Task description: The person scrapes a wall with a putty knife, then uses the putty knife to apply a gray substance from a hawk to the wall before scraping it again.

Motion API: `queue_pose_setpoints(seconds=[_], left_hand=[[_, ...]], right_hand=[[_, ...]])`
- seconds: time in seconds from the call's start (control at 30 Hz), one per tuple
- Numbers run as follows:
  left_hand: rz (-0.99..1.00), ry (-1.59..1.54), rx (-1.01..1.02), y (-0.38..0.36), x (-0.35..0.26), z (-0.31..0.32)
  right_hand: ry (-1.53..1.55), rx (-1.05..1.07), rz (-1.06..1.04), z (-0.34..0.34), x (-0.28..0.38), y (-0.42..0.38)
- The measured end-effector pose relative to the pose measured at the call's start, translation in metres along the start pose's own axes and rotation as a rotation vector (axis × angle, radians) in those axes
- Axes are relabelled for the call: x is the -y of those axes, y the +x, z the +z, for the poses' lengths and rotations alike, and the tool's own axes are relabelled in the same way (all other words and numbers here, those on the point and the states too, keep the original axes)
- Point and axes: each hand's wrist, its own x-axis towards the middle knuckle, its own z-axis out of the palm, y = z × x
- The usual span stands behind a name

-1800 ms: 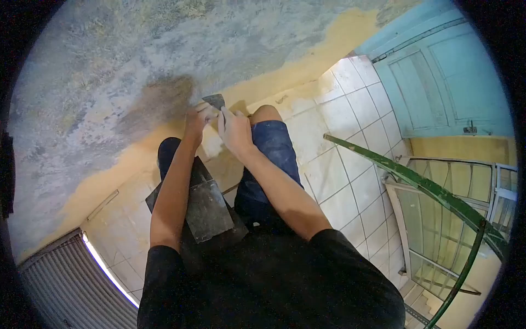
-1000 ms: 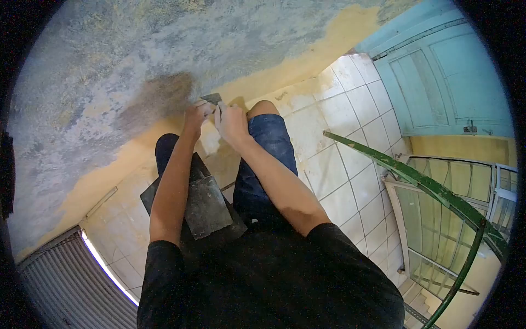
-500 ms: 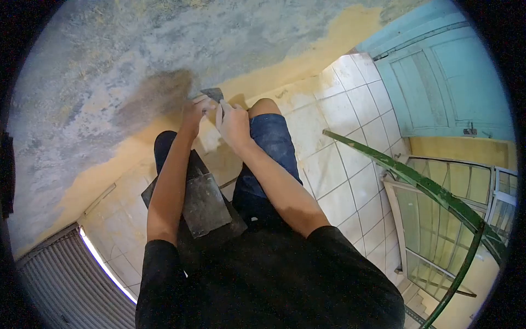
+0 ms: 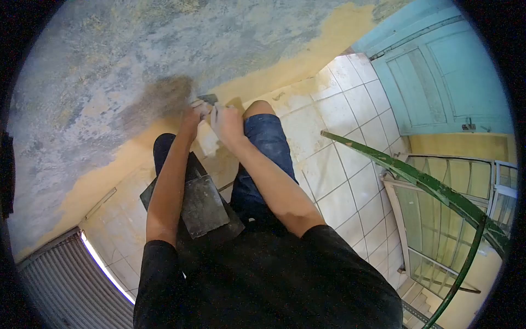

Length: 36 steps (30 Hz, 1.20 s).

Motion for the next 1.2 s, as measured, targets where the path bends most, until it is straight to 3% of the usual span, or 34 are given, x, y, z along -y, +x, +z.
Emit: queue_pose_setpoints(seconds=[0.1,0.17,0.37,0.47,0.7,0.77,1.0,1.1,1.2], left_hand=[[0.004,0.133,0.117,0.021,0.030,-0.015],[0.099,0.015,0.122,0.007,0.014,-0.006],[0.089,0.082,0.021,0.015,0.017,-0.007],[0.027,-0.035,-0.062,0.002,0.005,0.003],[0.037,0.139,0.005,0.002,0.000,-0.001],[0.064,-0.042,-0.027,-0.008,-0.008,0.004],[0.030,0.089,0.012,0.005,0.004,-0.004],[-0.006,-0.076,-0.069,-0.002,-0.012,-0.002],[0.103,-0.007,0.076,0.005,0.003,-0.007]], right_hand=[[-0.045,0.082,0.003,0.006,-0.002,0.001],[0.008,-0.007,-0.040,-0.005,0.002,0.002],[0.023,0.122,0.001,-0.001,0.001,0.010],[0.035,-0.025,-0.047,-0.005,0.002,0.002],[0.043,0.031,-0.041,-0.004,0.001,0.003],[0.050,0.012,-0.014,-0.007,0.005,0.000],[0.041,0.064,-0.056,-0.005,0.000,0.003],[0.075,-0.023,-0.044,-0.007,0.012,0.003],[0.001,0.019,-0.042,-0.001,0.005,0.000]])
